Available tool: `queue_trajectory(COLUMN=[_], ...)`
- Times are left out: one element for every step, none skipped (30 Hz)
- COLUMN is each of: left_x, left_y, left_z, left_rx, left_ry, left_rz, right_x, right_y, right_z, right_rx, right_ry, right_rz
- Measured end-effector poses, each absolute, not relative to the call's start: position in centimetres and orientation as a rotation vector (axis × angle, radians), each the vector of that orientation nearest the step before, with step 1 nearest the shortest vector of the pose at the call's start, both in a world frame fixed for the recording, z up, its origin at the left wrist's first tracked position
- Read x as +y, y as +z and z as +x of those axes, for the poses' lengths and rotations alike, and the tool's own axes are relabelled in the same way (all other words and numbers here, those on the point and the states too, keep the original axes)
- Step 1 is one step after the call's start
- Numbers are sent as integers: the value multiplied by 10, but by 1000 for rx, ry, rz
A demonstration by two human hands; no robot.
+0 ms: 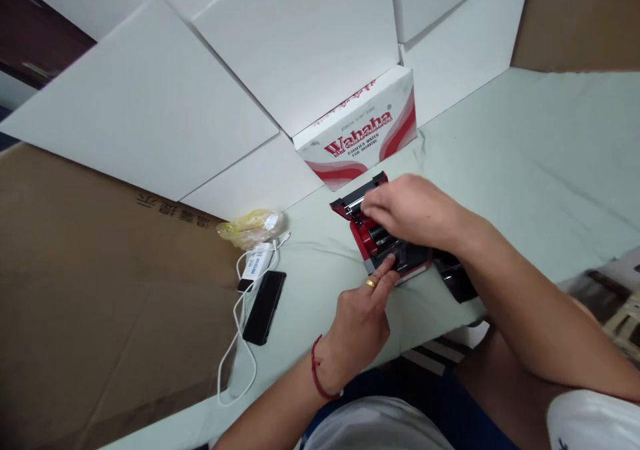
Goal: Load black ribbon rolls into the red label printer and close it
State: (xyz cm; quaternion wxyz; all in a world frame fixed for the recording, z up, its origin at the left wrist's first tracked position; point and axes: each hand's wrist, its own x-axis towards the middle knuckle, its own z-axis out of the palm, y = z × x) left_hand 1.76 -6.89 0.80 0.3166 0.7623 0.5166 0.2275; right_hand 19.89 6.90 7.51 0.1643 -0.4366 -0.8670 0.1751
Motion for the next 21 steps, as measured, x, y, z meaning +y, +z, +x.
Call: queue_trajectory(left_x=[-69,-70,-70,-70,-70,-71,-71,-71,-72,-72,-72,-72,-72,-71,-71,-70,-69,-69,-68,-67,-67], left_y=[9,10,10,10,10,10,10,10,11,11,12,12,13,14,14,15,16,18,19,21,23], left_z=[19,19,20,21,22,23,25,26,29,31,34,38,41,45,48,51,54,57,59,61,63], left_rx=[1365,1372,1378,1382,1387,1393,1398,1403,1410,1421,1435,1454,1477,1497,1510,1517,1525,1536,1547,1558,1567], left_ry=[584,561,535,511,496,487,484,484,483,478,472,470,485,515,553,581,588,570,532,491,461], left_rz=[2021,2046,2079,2115,2147,2173,2189,2193,2186,2173,2158,2141,2120,2093,2066,2046,2041,2054,2084,2120,2153], right_x=[70,73,77,81,85,90,93,95,96,96,95,93,91,89,86,84,82,80,78,75,73], right_y=[76,74,70,64,58,51,45,40,37,35,35,37,38,41,43,45,48,51,54,58,62], right_z=[204,208,209,209,208,206,203,201,199,198,197,197,197,198,198,198,198,197,196,196,196], right_rx=[-2338,-2246,-2203,-2200,-2229,-2274,-2323,-2369,-2408,-2439,-2462,-2474,-2480,-2485,-2491,-2499,-2513,-2531,-2553,-2578,-2605], right_ry=[409,326,260,214,192,184,182,178,171,161,151,141,136,136,140,149,163,178,195,211,226], right_rz=[-1250,-1235,-1198,-1146,-1093,-1050,-1026,-1017,-1017,-1019,-1019,-1020,-1022,-1024,-1035,-1055,-1085,-1122,-1166,-1215,-1264])
